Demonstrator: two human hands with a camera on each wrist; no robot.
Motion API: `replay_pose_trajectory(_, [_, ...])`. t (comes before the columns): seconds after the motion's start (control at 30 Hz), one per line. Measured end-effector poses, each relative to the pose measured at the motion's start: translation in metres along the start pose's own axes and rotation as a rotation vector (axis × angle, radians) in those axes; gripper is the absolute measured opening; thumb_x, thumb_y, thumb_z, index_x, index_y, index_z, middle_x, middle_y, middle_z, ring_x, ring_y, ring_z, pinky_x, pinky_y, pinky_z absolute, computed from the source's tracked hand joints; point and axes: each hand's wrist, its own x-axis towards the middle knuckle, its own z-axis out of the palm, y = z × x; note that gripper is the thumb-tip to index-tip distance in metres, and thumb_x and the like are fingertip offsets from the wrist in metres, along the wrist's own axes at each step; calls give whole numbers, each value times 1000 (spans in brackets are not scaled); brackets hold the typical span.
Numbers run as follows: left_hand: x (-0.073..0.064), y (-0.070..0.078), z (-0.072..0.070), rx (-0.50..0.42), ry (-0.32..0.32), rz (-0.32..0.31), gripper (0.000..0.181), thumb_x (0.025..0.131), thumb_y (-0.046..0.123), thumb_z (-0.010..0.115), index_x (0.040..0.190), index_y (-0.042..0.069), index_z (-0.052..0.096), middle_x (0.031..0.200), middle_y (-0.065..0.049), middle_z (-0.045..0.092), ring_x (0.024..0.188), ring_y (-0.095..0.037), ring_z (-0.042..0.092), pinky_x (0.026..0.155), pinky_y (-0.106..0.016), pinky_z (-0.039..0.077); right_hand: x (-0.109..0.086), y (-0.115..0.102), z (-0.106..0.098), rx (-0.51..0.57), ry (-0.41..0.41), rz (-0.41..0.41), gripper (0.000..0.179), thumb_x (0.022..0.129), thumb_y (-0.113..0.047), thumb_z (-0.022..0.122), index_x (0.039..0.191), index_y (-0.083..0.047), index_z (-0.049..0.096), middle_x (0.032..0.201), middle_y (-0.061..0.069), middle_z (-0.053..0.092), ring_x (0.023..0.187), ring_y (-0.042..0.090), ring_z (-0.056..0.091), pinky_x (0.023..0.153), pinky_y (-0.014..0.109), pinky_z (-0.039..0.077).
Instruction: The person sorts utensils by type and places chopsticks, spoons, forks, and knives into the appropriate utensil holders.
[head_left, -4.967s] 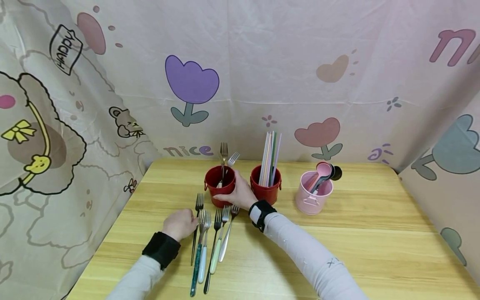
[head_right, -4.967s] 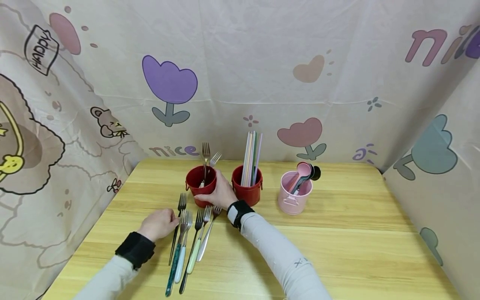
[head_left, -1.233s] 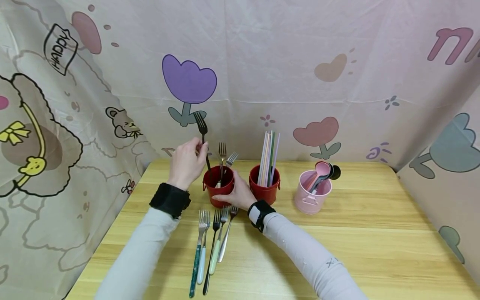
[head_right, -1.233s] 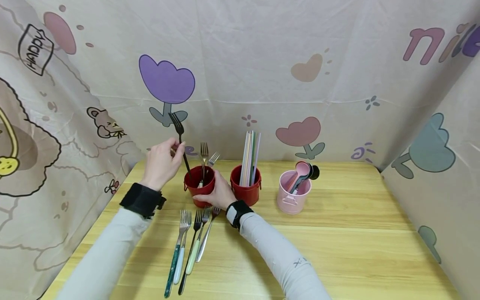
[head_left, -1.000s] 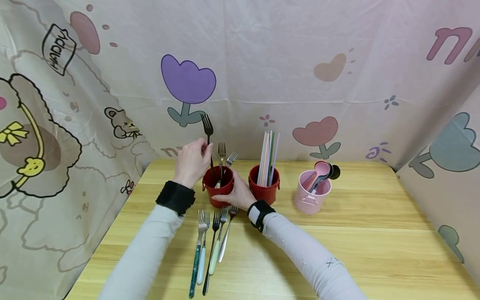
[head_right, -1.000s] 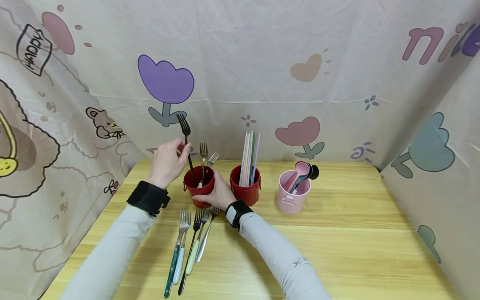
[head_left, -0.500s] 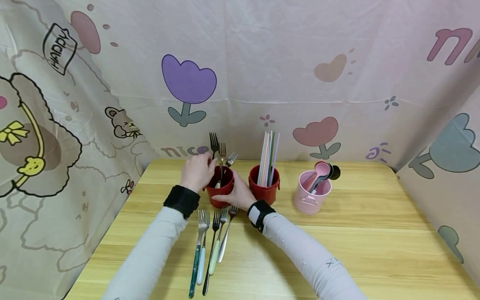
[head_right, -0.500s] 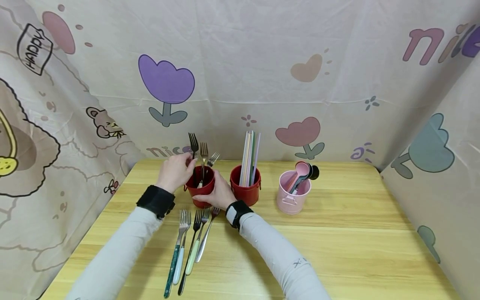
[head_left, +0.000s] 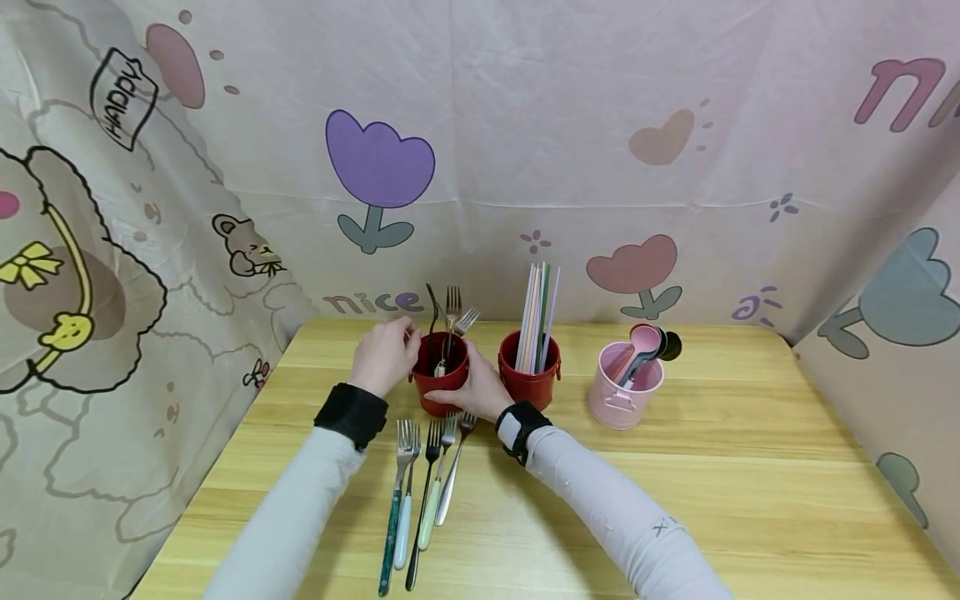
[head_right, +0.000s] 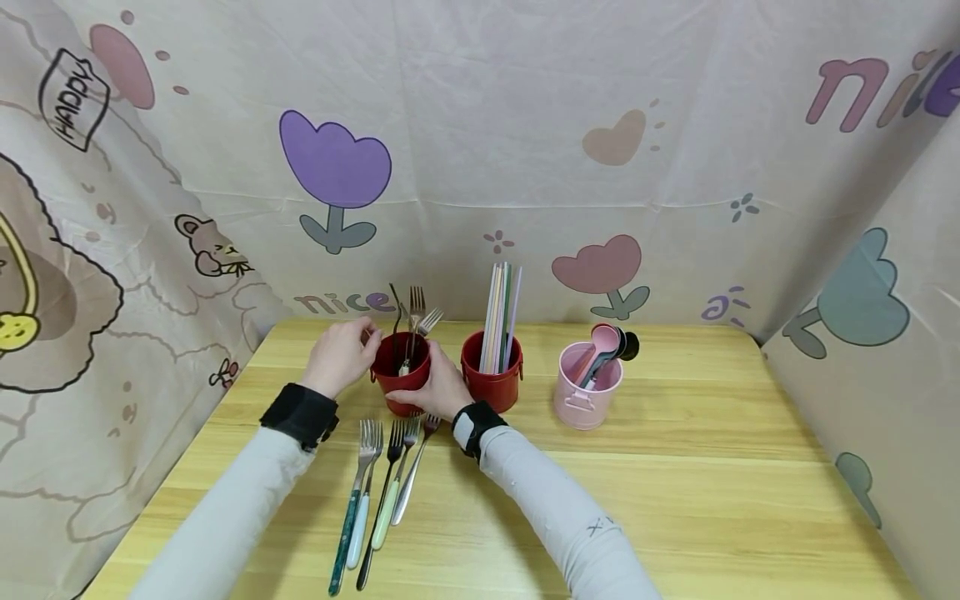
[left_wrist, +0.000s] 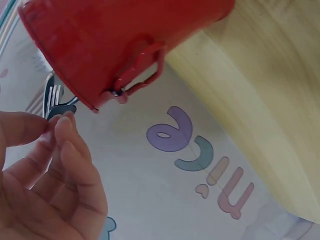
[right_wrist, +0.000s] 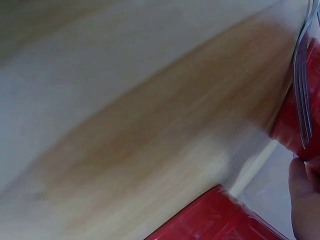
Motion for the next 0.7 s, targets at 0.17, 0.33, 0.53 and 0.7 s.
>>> replay_pose_trajectory(0.17, [-9,-8,-2,-25,10,-10,18,99,16,57,97,2,68,69,-10,65,56,-21,55,49,-28,38,-1,-1,0,14,0,6,92,77,-31,89,150,-19,34,148,4,55,133,21,56,112,40,48])
replay_pose_trajectory(0.33, [-18,-14,-2,-23,21,10,14,97,12,57,93,3,67,68,-9,63,55,-19,53,49,-28,37,-1,-1,-1,3,5,3,92,77,-32,89,150,-18,34,147,5,56,132,21,57,111,41,48])
replay_pose_trajectory(0.53, [-28,-19,-4,-16,11,17,13,97,13,59,89,4,65,69,-8,64,56,-19,53,50,-28,37,0,0,-1,6,3,11,93,77,-33,89,150,-18,33,148,5,55,134,21,56,112,41,48])
replay_pose_trajectory(0.7, [-38,-22,-6,-16,-13,24,12,96,11,60,87,4,65,71,-8,66,55,-16,52,50,-28,39,0,0,0,13,1,14,93,77,-33,89,150,-19,33,148,4,55,134,21,56,112,41,48])
